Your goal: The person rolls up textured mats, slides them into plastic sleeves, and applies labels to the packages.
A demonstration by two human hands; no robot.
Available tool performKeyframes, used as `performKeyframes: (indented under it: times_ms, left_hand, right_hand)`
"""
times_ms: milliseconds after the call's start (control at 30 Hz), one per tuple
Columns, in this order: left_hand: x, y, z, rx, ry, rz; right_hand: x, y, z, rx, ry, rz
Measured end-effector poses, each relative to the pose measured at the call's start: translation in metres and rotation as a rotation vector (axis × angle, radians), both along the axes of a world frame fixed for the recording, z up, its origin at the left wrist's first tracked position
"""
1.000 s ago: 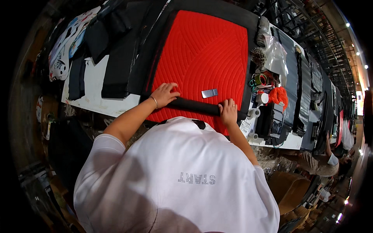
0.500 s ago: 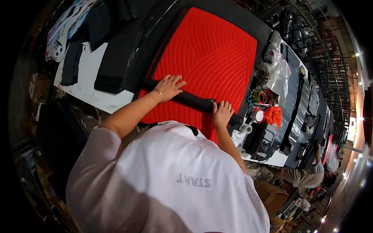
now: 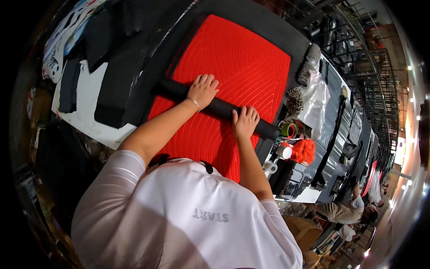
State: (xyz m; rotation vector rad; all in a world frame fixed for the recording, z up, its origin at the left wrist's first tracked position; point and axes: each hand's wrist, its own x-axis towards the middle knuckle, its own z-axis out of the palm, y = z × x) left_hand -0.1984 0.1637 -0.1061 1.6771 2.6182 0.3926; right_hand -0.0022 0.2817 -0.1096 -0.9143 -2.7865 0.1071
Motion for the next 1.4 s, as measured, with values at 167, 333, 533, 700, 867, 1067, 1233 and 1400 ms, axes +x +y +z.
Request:
performKeyframes:
  times_ms: [167, 333, 533, 700, 867, 1067, 1233, 1400]
  left_hand:
    - [0.016, -0.010, -0.004, 0.179, 0.073, -0.127]
    - [-0.043, 0.051, 0.000, -0.093, -0.226, -0.059]
    - [-0.054, 0.086, 0.016, -0.192, -0.168, 0.166]
    - [-0.005, -0.046, 0.012, -0.059, -0.219, -0.017]
    - [0.091, -0.238, 0.022, -0.139, -0.175, -0.138]
    - [0.063, -0.196, 0.033, -0.126, -0.258, -0.058]
    - [-0.022, -0.081, 0.003, 0.055, -0.038, 0.116]
    - [-0.054, -0.011, 0.021, -0.206, -0.296, -0.022]
  right_hand:
    - [-0.031, 0.045, 0.005, 0.062, 0.109, 0.068]
    - [-0.032, 0.029, 0.025, 0.207, 0.110, 0.169]
    - [-0.066, 0.093, 0.025, 0.048, -0.300, 0.181]
    - [-0.017, 0.025, 0.028, -0.017, -0.362, 0.280]
    - [0.091, -0.108, 0.017, -0.219, -0.496, 0.397]
    - [0.062, -0.102, 0.088, -0.318, -0.371, 0.276]
    - [0.061, -0.095, 0.060, -0.067, -0.196, 0.167]
    - [0.018, -0.055, 0.022, 0.285, -0.283, 0.179]
